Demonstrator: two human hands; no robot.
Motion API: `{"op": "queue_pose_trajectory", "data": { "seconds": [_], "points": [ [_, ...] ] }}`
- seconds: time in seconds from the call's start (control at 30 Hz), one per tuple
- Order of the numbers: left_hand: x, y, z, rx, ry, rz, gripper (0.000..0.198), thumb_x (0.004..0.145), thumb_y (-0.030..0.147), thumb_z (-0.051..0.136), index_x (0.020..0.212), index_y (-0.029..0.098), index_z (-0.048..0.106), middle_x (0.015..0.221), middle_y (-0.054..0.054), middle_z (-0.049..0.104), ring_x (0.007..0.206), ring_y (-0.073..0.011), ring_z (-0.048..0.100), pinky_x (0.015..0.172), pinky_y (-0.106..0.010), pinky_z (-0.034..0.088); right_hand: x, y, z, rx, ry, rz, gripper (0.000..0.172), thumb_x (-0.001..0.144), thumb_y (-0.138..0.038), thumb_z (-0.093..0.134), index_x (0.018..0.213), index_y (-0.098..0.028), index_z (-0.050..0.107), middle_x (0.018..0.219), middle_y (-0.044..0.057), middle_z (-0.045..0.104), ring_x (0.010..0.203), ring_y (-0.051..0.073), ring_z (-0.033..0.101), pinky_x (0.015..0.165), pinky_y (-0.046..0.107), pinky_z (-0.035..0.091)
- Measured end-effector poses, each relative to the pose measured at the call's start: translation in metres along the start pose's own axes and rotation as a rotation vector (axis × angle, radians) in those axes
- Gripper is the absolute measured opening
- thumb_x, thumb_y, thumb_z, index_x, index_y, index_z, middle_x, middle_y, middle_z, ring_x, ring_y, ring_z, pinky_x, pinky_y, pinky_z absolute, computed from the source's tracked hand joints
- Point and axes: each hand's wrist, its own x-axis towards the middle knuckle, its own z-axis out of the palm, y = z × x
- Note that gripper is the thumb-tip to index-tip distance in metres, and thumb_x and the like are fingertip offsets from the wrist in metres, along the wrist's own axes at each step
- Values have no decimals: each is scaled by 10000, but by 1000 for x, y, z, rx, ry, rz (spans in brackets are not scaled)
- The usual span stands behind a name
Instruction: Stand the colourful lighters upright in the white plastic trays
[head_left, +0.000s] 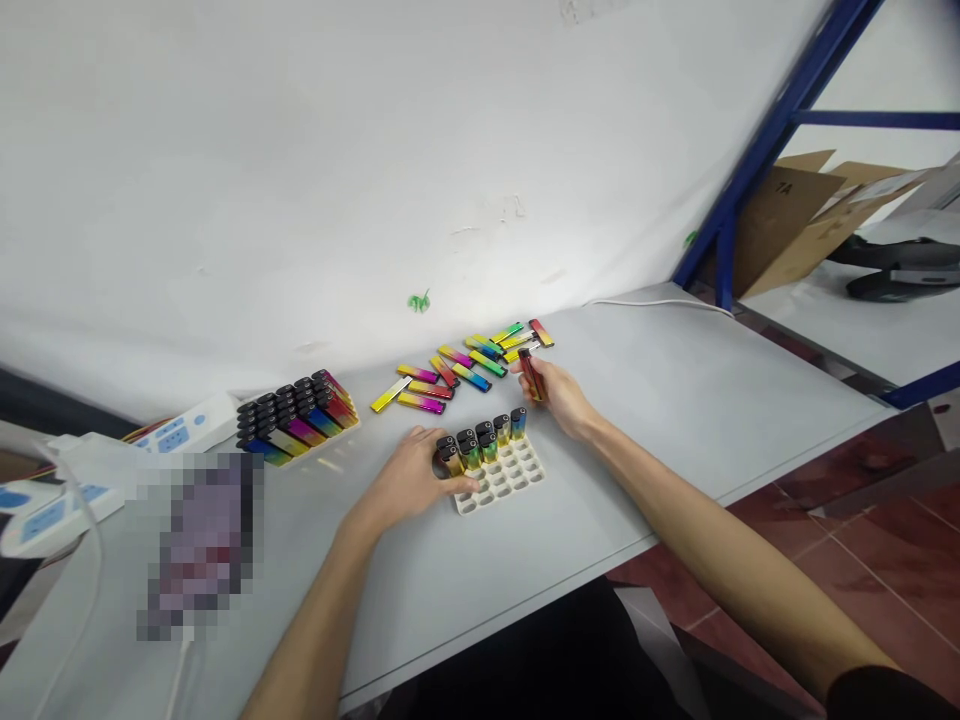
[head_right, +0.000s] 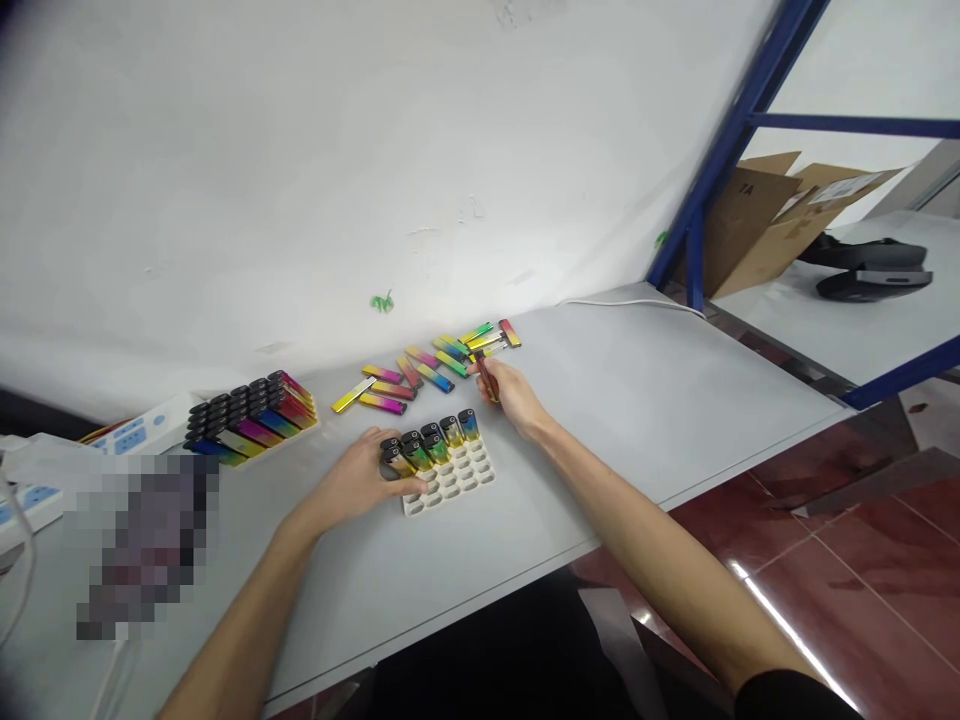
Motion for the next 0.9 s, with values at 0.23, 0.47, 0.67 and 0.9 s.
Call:
{"op": "queue_pose_trajectory", "data": {
  "seconds": [0.23, 0.47, 0.67, 0.9],
  "points": [
    [4, -4, 6, 79, 103, -19, 438, 714, 603, 709, 883, 210, 616, 865, -45, 617, 896, -265, 565, 805, -376, 455, -4, -24, -21, -94, -71, -234, 309, 809, -496, 734, 872, -201, 669, 737, -17, 560, 647, 117, 476, 627, 264, 415],
    [9, -8, 10, 123, 189, -25, 425, 742, 614, 679, 765, 218, 526, 761, -13, 566, 787, -228, 542, 746, -357, 428, -13, -23, -13, -68, -197, -192, 395, 695, -402, 856, 951, -197, 635, 786, 9, 690, 687, 154, 637, 681, 320, 521],
    [8, -8, 10, 103, 175, -28, 400, 755, 588, 680, 795, 209, 558, 780, -18, 566, 803, -222, 524, 725, -342, 415, -19, -12, -3, -317, -207, -420, 305, 717, -406, 844, 874, -201, 683, 944, 34, 607, 739, 143, 640, 693, 322, 572],
    [8, -9, 11, 101, 173, -49, 411, 747, 596, 685, 795, 207, 562, 802, -27, 564, 834, -231, 527, 740, -346, 425, -25, -15, -1, -564, -282, -618, 241, 823, -404, 762, 957, -213, 705, 917, 44, 615, 722, 152, 657, 718, 336, 589]
  ]
}}
